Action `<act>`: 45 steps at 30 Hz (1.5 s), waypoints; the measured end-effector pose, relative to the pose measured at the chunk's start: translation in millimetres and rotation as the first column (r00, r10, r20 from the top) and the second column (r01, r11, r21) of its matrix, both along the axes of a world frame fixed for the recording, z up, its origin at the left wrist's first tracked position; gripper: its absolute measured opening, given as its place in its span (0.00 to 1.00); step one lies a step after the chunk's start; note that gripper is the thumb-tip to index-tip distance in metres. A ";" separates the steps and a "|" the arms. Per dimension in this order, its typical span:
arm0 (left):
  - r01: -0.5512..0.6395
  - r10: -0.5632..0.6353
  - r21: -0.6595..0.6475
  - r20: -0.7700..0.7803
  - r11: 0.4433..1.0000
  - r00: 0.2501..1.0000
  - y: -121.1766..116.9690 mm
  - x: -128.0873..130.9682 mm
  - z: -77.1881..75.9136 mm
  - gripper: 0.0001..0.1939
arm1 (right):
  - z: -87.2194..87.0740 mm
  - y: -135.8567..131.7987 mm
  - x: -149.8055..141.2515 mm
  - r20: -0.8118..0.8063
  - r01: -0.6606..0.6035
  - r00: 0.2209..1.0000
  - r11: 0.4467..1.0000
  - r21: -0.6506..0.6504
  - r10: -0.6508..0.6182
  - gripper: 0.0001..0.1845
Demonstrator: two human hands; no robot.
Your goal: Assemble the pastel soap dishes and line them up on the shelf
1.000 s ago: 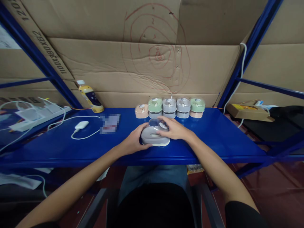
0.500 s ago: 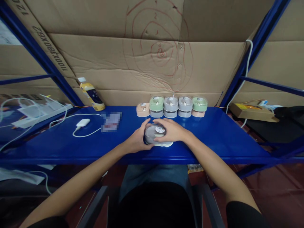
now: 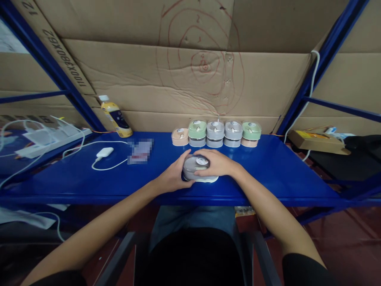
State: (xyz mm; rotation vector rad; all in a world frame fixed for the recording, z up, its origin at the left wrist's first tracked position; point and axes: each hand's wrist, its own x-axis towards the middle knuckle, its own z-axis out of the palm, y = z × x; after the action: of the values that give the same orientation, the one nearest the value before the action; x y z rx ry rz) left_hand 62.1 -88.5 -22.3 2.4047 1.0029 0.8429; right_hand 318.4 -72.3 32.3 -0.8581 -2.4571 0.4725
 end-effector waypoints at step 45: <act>0.051 -0.050 0.015 -0.009 0.999 0.999 1.1 -2.8 -3.2 0.55 | -5.9 -1.3 5.4 0.082 -0.059 0.995 0.997 0.042 0.056 0.41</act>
State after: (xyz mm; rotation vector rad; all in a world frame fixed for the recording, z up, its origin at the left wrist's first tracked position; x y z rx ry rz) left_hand 59.3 -87.4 -25.5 2.4378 0.9381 0.8262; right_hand 323.8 -73.6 26.5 -0.8050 -2.5617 0.4098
